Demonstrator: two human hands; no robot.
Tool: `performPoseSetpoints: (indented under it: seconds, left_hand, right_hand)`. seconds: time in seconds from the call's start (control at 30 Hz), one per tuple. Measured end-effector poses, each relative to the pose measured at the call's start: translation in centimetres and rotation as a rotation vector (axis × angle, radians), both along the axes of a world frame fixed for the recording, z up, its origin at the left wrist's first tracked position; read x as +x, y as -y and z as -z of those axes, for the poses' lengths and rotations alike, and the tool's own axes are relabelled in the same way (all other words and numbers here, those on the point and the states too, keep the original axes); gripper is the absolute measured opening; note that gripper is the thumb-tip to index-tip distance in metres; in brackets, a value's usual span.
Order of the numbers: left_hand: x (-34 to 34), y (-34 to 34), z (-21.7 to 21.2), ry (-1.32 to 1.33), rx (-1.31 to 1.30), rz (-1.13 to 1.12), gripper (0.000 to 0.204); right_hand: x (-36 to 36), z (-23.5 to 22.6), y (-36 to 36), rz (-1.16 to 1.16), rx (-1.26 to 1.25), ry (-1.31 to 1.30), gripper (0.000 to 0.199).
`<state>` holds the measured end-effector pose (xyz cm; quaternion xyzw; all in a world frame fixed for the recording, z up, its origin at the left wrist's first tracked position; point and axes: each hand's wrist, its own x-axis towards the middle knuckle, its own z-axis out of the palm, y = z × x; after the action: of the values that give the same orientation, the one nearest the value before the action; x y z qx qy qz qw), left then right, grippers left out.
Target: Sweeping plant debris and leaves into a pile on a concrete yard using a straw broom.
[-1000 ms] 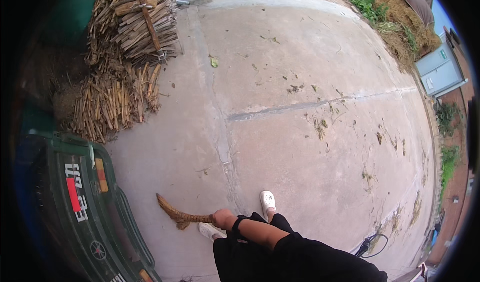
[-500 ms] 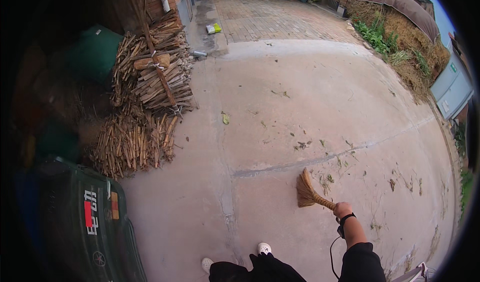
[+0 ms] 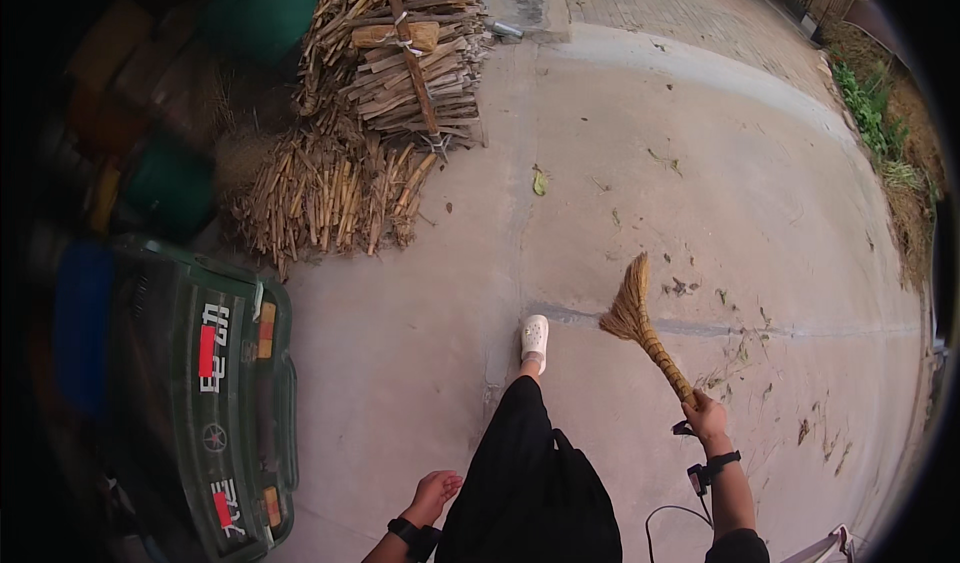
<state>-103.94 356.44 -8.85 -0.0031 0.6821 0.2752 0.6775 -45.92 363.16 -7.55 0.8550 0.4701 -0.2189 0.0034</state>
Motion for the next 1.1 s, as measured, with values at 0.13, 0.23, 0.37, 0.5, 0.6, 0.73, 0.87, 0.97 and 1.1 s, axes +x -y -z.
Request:
performPoseSetpoints:
  seconds: [0.13, 0.23, 0.37, 0.5, 0.6, 0.73, 0.87, 0.97, 1.1]
  left_hand:
    - [2.7, -9.8, 2.0, 0.052, -0.015, 0.036, 0.021]
    - [3.4, -17.5, 1.5, 0.074, 0.029, 0.025, 0.022]
    - [3.7, -24.7, -0.5, 0.013, 0.047, -0.029, 0.024]
    - [2.2, -27.6, -1.7, -0.070, -0.056, -0.144, 0.023]
    - [1.6, -27.5, -1.6, -0.077, -0.055, -0.249, 0.024]
    - [1.8, -27.0, -1.4, -0.099, -0.023, -0.207, 0.028]
    - [3.7, -30.9, -2.0, -0.074, -0.156, -0.256, 0.027]
    - [5.1, -32.9, -2.0, 0.001, -0.103, -0.281, 0.027]
    - [6.7, -36.5, -1.4, -0.017, -0.010, -0.210, 0.025]
  right_hand:
    - [-9.2, 4.5, -13.8, -0.200, 0.003, -0.117, 0.048]
    - [-16.1, 7.4, -25.7, -0.335, -0.029, -0.217, 0.047]
    - [-24.0, 10.6, -40.9, -0.582, -0.035, -0.274, 0.046]
    - [-29.8, 12.5, -51.6, -0.682, -0.057, -0.273, 0.040]
    - [-29.6, 13.8, -57.4, -0.702, -0.164, -0.280, 0.032]
    - [-22.1, 12.8, -60.6, -0.526, -0.276, -0.308, 0.046]
    - [-9.7, 12.4, -57.6, -0.303, -0.281, -0.220, 0.051]
    - [0.1, 10.7, -54.4, -0.071, -0.332, -0.090, 0.048]
    - [9.2, 7.3, -52.4, -0.005, -0.407, 0.094, 0.041]
